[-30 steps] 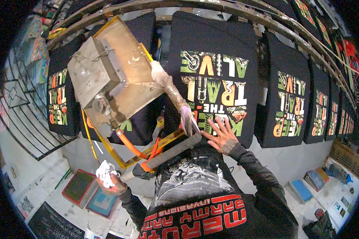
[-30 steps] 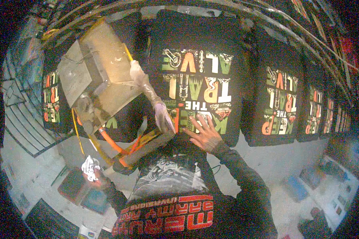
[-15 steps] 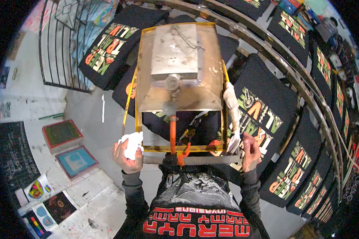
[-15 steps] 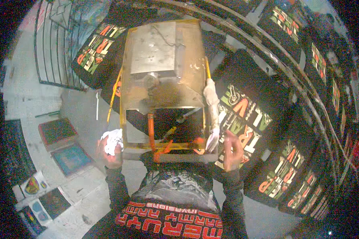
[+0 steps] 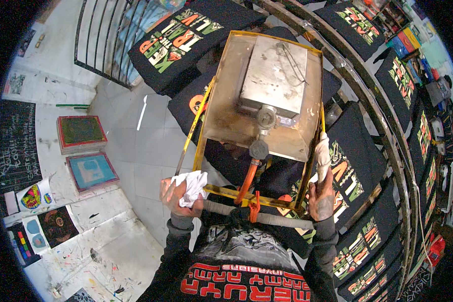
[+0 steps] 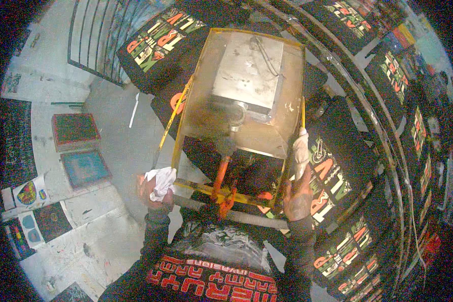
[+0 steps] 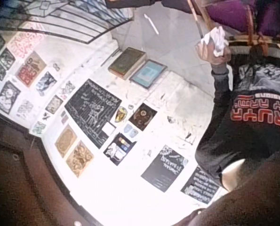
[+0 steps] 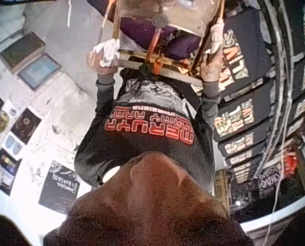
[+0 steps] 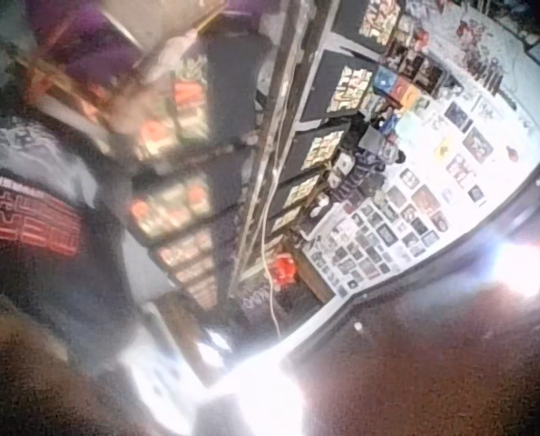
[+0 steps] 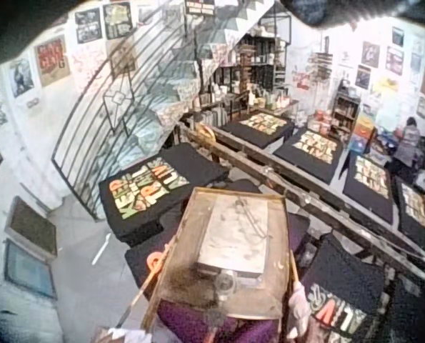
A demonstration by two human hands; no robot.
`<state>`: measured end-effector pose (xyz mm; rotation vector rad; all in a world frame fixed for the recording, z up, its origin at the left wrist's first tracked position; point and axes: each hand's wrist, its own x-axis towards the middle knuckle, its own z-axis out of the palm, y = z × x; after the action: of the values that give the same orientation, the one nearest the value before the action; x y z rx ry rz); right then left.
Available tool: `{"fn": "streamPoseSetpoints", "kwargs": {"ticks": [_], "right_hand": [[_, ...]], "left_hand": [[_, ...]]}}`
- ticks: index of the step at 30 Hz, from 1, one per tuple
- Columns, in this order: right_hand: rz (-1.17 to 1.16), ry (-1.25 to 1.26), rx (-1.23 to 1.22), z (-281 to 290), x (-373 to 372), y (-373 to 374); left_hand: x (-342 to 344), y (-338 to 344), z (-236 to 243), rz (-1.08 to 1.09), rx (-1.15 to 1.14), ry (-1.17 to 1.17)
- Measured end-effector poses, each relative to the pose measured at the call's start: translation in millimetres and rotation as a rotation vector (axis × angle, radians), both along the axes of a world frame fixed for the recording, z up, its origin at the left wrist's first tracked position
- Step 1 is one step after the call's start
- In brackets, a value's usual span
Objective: The person moves a flash dryer over several screen-printed t-shirts on a production line, using a cloth to wipe or clean a part of the dryer apparatus and then patting one of the shirts by hand.
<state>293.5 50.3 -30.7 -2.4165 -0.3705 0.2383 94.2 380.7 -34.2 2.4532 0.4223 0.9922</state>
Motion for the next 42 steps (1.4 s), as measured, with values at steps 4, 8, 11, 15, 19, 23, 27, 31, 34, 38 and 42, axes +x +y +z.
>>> {"fn": "streamPoseSetpoints", "kwargs": {"ticks": [4,8,11,15,19,23,27,31,34,38,42], "right_hand": [[0.006,-0.054,-0.032,2.1,1.4,3.2],[0.018,-0.067,-0.05,-0.7,1.8,-0.3],[-0.014,0.002,-0.086,1.7,1.5,-0.5],[-0.017,0.009,-0.094,7.3,1.2,3.2],[-0.01,-0.013,-0.111,5.9,0.3,3.2],[-0.018,0.044,-0.121,3.6,-0.4,0.6],[-0.036,0.077,-0.084,10.8,-1.3,5.8],[-0.026,0.058,-0.086,13.2,0.6,6.7],[-0.075,0.072,-0.105,7.3,3.3,6.2],[-0.034,-0.143,-0.07,-21.8,9.7,-6.0],[-0.011,-0.09,-0.1,-28.4,15.3,-10.7]], "left_hand": [[0.6,-3.9,15.6,0.022,-0.032,0.088],[-5.2,-0.3,2.7,0.01,-0.029,0.087],[-3.8,-7.5,17.7,0.08,-0.072,0.19],[-35.2,3.7,-34.9,0.081,-0.02,0.249],[-36.5,4.8,-36.2,0.079,-0.027,0.246],[-27.0,0.4,-22.9,0.102,-0.049,0.212],[-34.7,3.4,-34.6,0.104,-0.037,0.218],[-5.2,-2.6,9.1,0.069,-0.028,0.051],[-3.4,1.2,13.8,-0.011,0.0,0.076],[-14.1,13.9,-33.4,-0.115,0.02,0.021],[-0.9,12.9,-13.3,-0.03,0.089,-0.08]]}}
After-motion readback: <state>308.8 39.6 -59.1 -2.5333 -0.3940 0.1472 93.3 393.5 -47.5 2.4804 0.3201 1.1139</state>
